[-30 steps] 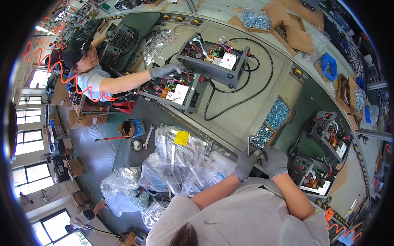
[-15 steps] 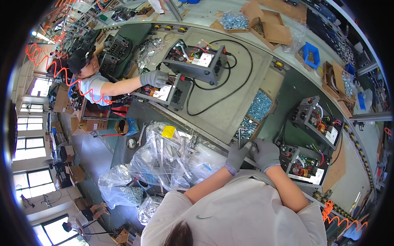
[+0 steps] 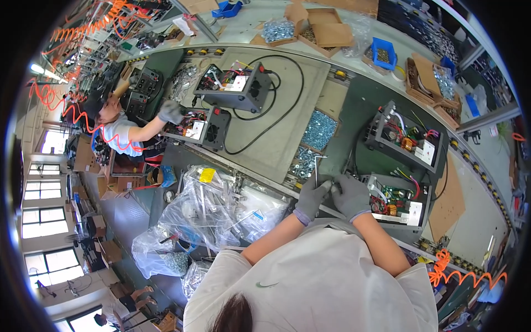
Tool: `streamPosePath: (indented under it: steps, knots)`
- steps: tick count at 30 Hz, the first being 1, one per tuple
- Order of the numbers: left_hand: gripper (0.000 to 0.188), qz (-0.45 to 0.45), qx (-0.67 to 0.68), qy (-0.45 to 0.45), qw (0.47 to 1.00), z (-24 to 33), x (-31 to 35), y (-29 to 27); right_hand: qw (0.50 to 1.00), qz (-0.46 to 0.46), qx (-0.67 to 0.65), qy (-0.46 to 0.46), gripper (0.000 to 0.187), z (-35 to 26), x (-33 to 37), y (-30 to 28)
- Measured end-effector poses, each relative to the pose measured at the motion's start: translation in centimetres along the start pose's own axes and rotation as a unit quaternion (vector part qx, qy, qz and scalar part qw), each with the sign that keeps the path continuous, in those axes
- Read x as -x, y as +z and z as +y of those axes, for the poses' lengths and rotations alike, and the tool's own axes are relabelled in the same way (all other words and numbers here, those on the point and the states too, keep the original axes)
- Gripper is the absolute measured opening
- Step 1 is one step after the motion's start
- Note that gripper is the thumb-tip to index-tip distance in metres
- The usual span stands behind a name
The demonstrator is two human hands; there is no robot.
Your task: Assembling electrical components into metal enclosures and securing them with a power screwdriver.
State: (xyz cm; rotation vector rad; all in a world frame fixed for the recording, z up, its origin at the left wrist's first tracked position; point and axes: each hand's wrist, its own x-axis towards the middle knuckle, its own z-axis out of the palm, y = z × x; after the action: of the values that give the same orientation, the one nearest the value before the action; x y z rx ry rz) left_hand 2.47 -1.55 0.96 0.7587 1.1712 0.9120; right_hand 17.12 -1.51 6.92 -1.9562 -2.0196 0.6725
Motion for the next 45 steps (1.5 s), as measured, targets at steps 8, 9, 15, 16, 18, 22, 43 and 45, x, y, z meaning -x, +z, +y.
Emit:
streamPosePath:
  steps: [8, 9, 15, 16, 18, 22, 43, 45]
  knots:
    - [0.049, -0.019, 0.105, 0.001, 0.994, 0.2, 1.3, 2.0, 0.985, 0.081, -0.151, -0.007, 0.029, 2.8, 1.8, -3.0]
    - [0.05, -0.014, 0.07, 0.025, 0.997, 1.5, 1.8, 2.2, 0.978, 0.09, -0.187, -0.015, 0.028, 2.7, 1.9, -3.6]
    - [0.054, -0.122, 0.052, 0.162, 0.978, 5.3, 4.1, 4.0, 0.942, 0.11, -0.313, -0.046, 0.024, 0.9, 2.4, -7.1]
    - [0.053, -0.14, 0.048, 0.169, 0.974, 5.3, 4.4, 4.1, 0.926, 0.073, -0.369, -0.026, 0.024, 0.4, 2.5, -7.3]
    - [0.052, -0.141, 0.043, 0.159, 0.976, 5.0, 4.8, 4.6, 0.906, 0.038, -0.422, -0.001, 0.024, 0.1, 2.7, -7.5]
    - [0.052, -0.137, 0.065, 0.137, 0.979, 3.9, 5.5, 5.1, 0.878, 0.053, -0.476, -0.017, 0.025, 0.1, 3.1, -7.2]
    - [0.067, -0.219, -0.031, 0.087, 0.971, 3.1, 4.4, 9.7, 0.76, 0.076, -0.645, -0.017, 0.026, 4.0, 3.1, -6.7]
    - [0.066, -0.243, -0.043, 0.091, 0.965, 3.5, 3.6, 10.6, 0.744, 0.065, -0.665, -0.021, 0.023, 4.9, 2.6, -8.1]
